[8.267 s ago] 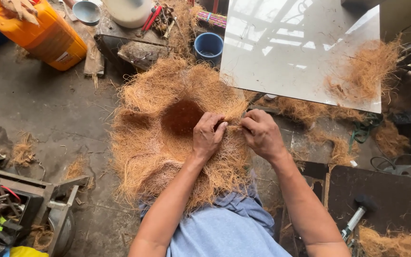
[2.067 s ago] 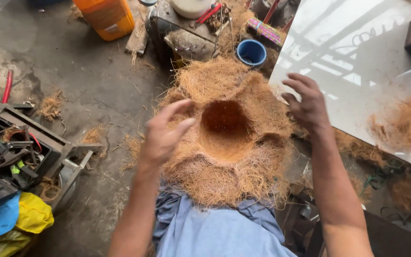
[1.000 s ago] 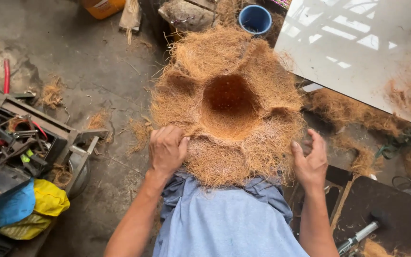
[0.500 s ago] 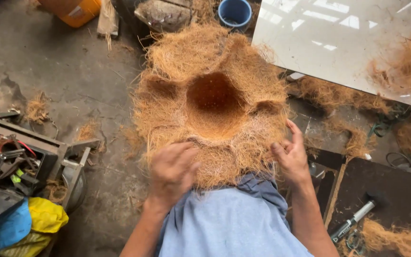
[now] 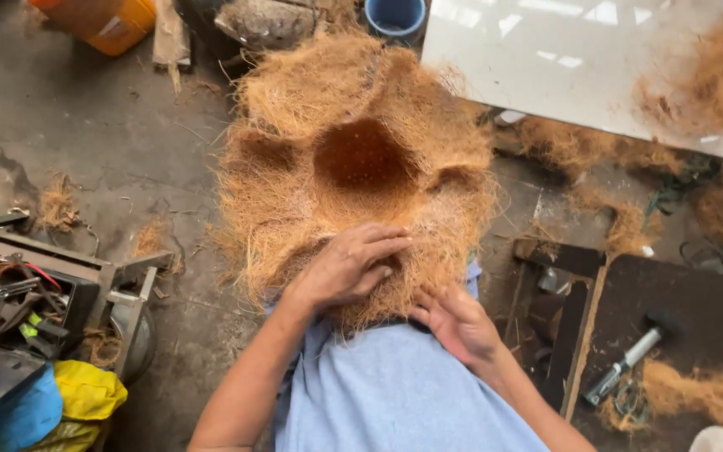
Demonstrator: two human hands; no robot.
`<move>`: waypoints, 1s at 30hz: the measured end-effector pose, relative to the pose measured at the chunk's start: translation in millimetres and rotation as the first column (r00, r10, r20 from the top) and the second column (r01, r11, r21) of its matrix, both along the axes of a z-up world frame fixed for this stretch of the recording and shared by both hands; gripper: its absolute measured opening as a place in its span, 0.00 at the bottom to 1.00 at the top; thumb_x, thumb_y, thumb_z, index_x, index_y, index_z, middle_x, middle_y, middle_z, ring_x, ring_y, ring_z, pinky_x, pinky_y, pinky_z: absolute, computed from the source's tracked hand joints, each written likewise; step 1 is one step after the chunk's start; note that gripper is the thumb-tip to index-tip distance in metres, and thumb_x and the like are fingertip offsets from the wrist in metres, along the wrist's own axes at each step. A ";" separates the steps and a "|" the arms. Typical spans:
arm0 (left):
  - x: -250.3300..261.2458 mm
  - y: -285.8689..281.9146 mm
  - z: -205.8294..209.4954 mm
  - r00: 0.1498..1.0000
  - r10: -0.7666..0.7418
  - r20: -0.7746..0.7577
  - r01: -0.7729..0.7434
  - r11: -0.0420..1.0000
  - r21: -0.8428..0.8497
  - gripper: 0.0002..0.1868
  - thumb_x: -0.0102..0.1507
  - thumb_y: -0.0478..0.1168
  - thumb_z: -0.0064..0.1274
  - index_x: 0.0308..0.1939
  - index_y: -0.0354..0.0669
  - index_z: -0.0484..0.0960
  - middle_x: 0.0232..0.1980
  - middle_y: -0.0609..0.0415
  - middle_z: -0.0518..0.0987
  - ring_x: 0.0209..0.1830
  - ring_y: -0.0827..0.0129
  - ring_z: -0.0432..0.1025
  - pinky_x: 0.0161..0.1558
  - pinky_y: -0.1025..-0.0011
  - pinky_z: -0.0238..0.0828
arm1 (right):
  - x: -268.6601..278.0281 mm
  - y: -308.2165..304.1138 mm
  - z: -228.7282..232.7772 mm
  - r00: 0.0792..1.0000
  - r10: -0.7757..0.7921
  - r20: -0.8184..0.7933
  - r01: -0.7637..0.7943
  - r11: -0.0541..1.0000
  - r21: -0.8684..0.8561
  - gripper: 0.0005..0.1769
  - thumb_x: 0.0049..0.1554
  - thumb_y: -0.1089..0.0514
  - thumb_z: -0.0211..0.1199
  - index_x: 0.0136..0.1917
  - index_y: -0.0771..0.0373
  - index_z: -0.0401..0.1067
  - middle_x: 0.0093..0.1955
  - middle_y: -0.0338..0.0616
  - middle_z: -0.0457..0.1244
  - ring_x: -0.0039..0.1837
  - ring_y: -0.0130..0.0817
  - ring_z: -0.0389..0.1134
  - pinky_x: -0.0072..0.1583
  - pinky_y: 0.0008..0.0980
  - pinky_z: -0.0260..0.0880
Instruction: Shaping and arranging coconut fiber into a bowl-like structure using hands, a hair dryer, and a glass bottle.
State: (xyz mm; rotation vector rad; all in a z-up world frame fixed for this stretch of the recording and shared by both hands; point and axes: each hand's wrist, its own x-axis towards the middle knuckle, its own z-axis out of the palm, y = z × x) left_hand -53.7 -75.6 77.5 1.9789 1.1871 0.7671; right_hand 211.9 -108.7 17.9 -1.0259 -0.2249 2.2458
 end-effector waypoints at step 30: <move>0.3 24.7 -19.2 0.997 -0.066 0.034 0.069 0.993 -0.098 0.11 0.57 0.32 0.62 0.42 0.49 0.86 0.52 0.50 0.83 0.56 0.60 0.74 0.56 0.62 0.73 | -19.5 18.7 92.5 0.438 -0.304 0.846 -0.757 0.382 0.530 0.11 0.49 0.52 0.74 0.43 0.58 0.82 0.41 0.47 0.71 0.47 0.47 0.74 0.48 0.40 0.74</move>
